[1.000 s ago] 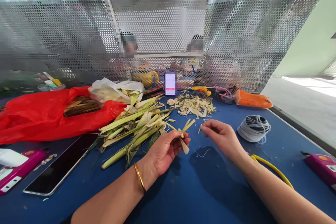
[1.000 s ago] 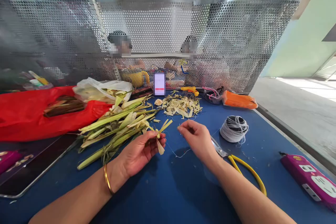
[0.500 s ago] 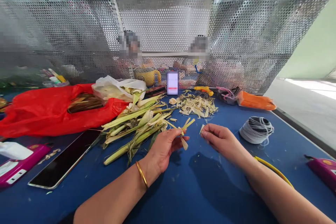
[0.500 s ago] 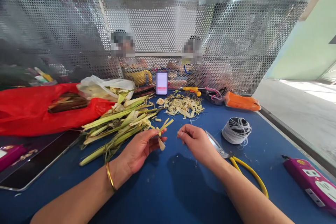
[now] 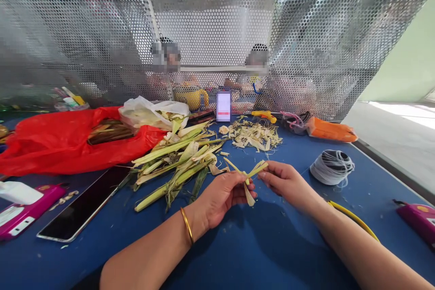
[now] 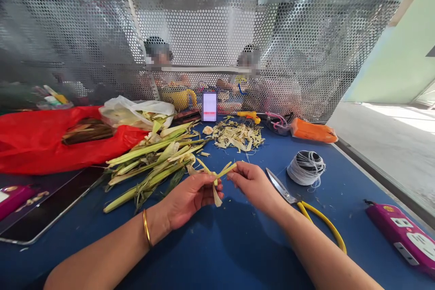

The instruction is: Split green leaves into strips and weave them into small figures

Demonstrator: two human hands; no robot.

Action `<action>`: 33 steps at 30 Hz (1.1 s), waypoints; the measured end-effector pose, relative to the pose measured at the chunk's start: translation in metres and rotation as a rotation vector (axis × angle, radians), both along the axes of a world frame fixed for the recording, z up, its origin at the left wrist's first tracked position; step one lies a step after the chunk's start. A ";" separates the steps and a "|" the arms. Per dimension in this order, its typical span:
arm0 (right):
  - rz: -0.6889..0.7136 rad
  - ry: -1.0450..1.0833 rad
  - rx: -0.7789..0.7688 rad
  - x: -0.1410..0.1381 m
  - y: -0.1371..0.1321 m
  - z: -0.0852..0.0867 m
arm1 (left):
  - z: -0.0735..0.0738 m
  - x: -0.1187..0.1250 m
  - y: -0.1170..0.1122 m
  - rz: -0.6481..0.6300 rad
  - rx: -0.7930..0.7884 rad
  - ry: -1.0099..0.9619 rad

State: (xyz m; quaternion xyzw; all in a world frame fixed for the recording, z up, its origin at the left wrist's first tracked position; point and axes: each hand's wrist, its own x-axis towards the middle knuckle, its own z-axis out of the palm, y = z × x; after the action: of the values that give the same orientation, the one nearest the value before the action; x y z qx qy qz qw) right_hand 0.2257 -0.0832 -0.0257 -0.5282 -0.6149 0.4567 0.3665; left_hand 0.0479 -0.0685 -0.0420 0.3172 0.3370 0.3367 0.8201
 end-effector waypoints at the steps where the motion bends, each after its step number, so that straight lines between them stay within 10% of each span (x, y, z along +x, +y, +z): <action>1: -0.011 -0.026 0.024 0.001 0.001 0.000 | 0.000 0.000 0.000 0.018 0.011 0.005; 11: -0.056 -0.376 0.275 0.004 -0.005 0.005 | -0.002 -0.001 0.006 0.156 0.185 0.249; 19: 0.186 -0.742 0.654 0.008 -0.013 0.009 | -0.001 -0.004 0.000 -0.161 0.576 0.544; 25: 0.217 -0.398 0.301 0.011 -0.002 0.010 | 0.009 -0.008 -0.005 -0.390 0.537 0.308; 33: 0.066 -0.065 -0.018 -0.005 0.000 0.001 | 0.012 -0.007 0.001 0.033 0.672 0.339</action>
State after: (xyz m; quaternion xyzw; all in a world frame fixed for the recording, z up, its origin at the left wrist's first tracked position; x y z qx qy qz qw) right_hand 0.2206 -0.0836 -0.0252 -0.5255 -0.6397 0.4564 0.3262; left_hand 0.0413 -0.0677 -0.0304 0.6144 0.3437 0.3842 0.5973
